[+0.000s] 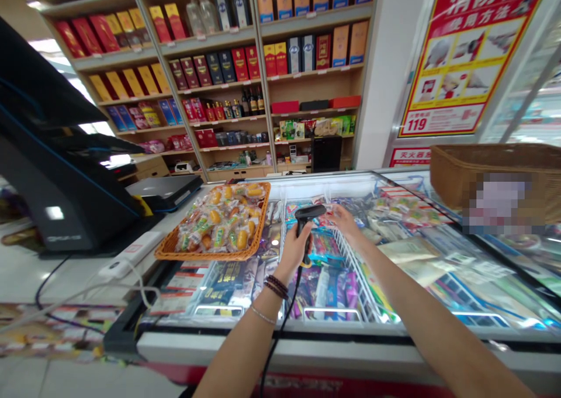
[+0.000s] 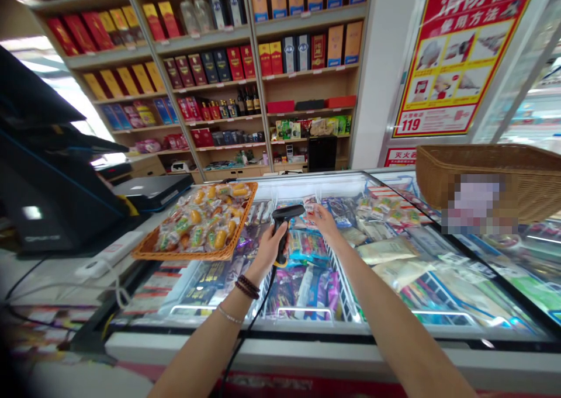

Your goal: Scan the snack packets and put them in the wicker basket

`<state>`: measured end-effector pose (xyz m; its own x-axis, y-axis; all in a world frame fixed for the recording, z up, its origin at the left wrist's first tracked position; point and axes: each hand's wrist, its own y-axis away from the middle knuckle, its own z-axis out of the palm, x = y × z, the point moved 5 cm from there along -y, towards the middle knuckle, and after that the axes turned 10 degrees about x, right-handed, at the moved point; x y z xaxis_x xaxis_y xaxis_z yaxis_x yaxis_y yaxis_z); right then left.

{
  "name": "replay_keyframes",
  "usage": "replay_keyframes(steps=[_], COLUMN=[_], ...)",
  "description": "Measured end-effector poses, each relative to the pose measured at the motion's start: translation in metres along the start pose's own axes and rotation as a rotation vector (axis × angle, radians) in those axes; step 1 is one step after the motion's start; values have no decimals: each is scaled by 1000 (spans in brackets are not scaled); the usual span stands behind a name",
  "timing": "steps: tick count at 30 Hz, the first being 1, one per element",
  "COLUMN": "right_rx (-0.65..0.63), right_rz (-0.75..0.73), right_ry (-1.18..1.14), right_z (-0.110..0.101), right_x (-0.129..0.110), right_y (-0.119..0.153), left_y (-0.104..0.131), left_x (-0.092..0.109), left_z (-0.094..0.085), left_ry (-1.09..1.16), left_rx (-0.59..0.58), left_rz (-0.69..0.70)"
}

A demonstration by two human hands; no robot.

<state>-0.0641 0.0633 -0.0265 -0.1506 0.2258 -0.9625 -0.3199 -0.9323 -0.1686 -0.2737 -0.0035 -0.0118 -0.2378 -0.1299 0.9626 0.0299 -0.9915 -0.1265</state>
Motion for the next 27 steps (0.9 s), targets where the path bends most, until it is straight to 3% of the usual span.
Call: replay_keyframes(steps=[27], right_rx=[6], right_rz=[-34], right_ry=[75], right_z=[-3], right_x=[5], right_y=[-5], left_y=[3], left_x=[6], left_z=[2], left_ry=[-29], left_rx=[-66], left_rz=[40])
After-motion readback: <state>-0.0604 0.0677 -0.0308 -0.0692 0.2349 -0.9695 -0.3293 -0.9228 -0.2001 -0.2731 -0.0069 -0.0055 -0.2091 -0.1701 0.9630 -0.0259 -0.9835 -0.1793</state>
